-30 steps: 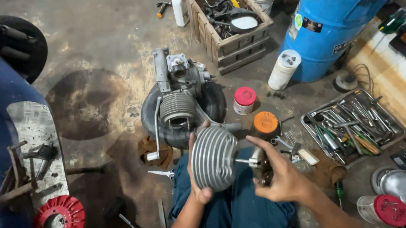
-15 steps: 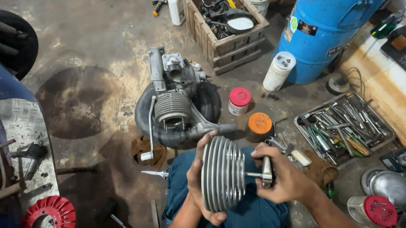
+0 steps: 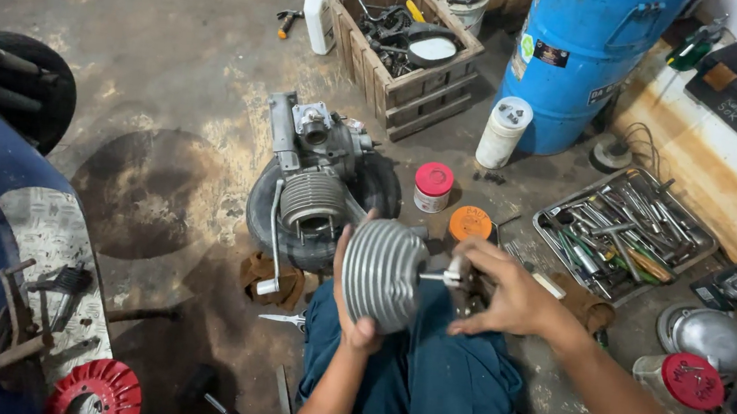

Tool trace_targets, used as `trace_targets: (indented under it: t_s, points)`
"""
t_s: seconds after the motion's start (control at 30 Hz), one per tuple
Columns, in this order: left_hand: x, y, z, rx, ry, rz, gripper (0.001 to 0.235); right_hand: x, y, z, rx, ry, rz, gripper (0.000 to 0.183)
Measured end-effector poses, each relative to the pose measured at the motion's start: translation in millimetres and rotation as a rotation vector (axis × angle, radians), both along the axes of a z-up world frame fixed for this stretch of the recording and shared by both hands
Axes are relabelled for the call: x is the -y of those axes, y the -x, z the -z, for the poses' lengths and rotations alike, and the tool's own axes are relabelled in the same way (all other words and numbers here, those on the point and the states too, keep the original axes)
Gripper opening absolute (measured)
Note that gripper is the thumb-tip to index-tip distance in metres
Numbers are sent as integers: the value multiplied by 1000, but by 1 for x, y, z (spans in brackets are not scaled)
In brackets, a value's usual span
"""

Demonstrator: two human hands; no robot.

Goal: The person sits on the workshop floor disassembling a small engine cylinder assembly on their lap. They pull the piston pin from the cylinder, use locking pliers to grip the piston, and use a socket wrench to loosen fasteners while turning the parts over.

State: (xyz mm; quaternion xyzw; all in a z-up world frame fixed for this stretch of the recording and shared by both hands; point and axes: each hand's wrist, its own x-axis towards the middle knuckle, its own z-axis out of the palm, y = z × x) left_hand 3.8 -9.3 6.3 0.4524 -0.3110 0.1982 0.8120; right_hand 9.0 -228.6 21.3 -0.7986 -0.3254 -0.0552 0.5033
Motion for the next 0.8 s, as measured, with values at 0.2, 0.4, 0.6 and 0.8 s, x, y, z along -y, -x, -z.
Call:
trace_targets:
  t_s: [0.2, 0.4, 0.6, 0.8]
  points:
    - [3, -18, 4, -393, 193, 52, 100, 35, -2, 46, -236, 196, -19, 109]
    - [7, -32, 10, -839, 403, 107, 86, 49, -16, 69, -628, 95, -137, 79]
    - [10, -66, 14, -927, 512, 266, 83, 41, -17, 53, -711, -169, -222, 52]
    - [13, -84, 47, -910, 568, 345, 85, 10, -3, 39, -728, -465, -136, 14]
